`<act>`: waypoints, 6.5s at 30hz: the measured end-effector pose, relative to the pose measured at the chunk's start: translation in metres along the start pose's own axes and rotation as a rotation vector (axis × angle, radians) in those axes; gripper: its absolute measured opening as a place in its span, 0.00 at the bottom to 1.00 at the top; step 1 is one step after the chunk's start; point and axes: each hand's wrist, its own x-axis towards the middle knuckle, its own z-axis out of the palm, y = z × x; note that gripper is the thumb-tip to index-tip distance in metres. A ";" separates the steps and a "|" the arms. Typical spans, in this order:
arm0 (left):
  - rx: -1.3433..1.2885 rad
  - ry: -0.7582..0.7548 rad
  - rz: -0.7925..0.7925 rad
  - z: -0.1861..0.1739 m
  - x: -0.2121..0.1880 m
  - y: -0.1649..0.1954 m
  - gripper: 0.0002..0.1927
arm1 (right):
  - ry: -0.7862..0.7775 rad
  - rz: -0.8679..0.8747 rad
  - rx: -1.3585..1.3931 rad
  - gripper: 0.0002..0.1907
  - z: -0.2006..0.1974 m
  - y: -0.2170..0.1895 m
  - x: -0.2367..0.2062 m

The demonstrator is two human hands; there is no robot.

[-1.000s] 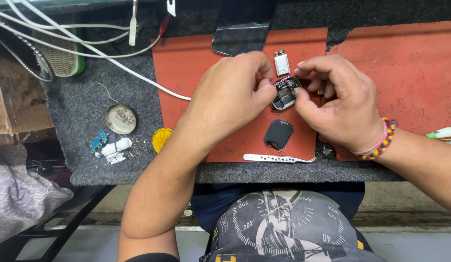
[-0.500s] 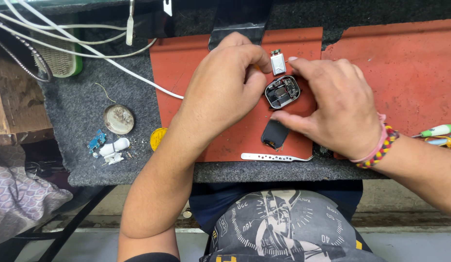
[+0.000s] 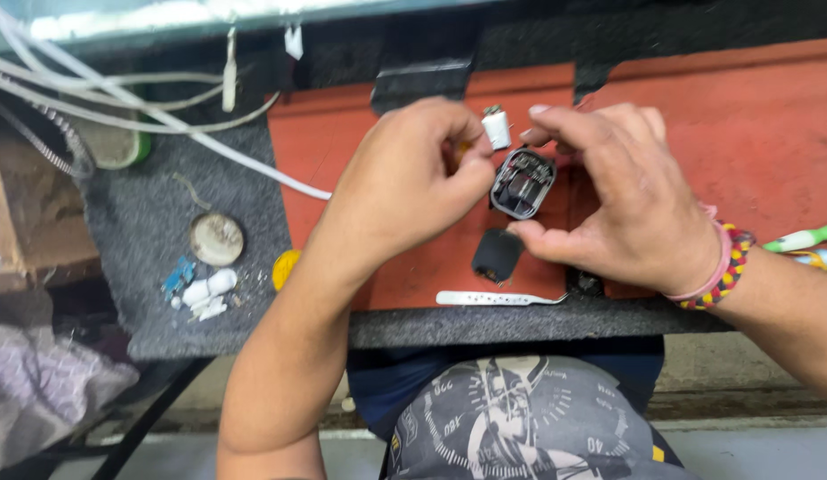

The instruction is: The person disassembles a smartwatch on a repair bench, prying open the case and removing the battery and internal components by hand and with a small pry tool. They then use a soldering iron to work on the watch's internal board, holding the open watch steady with the other hand.

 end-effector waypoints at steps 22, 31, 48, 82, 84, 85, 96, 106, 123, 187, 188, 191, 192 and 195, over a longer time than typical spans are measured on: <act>-0.171 -0.222 0.007 0.011 -0.007 -0.009 0.08 | 0.034 -0.200 0.170 0.45 -0.026 0.003 0.002; -0.637 -0.212 -0.259 0.028 -0.008 -0.011 0.12 | 0.056 -0.194 0.177 0.45 -0.027 0.005 0.002; -0.631 -0.163 -0.130 0.030 -0.008 -0.017 0.11 | 0.084 -0.167 0.163 0.43 -0.029 0.008 0.003; -0.837 -0.054 -0.070 0.022 -0.019 -0.024 0.17 | 0.076 -0.035 0.208 0.40 -0.024 0.008 0.000; -0.770 -0.067 -0.149 0.026 -0.017 -0.020 0.16 | 0.074 -0.039 0.202 0.40 -0.025 0.007 0.001; -0.737 -0.074 -0.188 0.028 -0.016 -0.018 0.16 | 0.073 -0.041 0.197 0.40 -0.025 0.006 0.001; -0.609 -0.105 -0.060 0.044 -0.019 -0.007 0.13 | 0.085 -0.130 0.135 0.37 -0.024 0.003 -0.001; -0.620 -0.103 -0.058 0.043 -0.020 -0.003 0.14 | 0.173 -0.247 0.001 0.36 -0.020 0.001 0.000; -0.664 -0.146 0.014 0.041 -0.023 -0.004 0.14 | 0.171 -0.228 0.046 0.35 -0.025 -0.004 0.003; -1.314 -0.596 -0.282 0.035 -0.014 -0.015 0.31 | 0.095 -0.168 0.274 0.30 -0.034 0.011 -0.010; -1.315 -0.575 -0.290 0.035 -0.014 -0.014 0.33 | 0.127 -0.190 0.235 0.29 -0.033 0.011 -0.011; -1.306 -0.532 -0.290 0.036 -0.014 -0.011 0.34 | 0.185 -0.253 0.140 0.27 -0.031 0.011 -0.013; -1.299 -0.532 -0.280 0.036 -0.014 -0.010 0.33 | 0.179 -0.266 0.126 0.25 -0.032 0.012 -0.014; -1.295 -0.539 -0.263 0.037 -0.016 -0.009 0.32 | 0.171 -0.275 0.087 0.22 -0.031 0.011 -0.016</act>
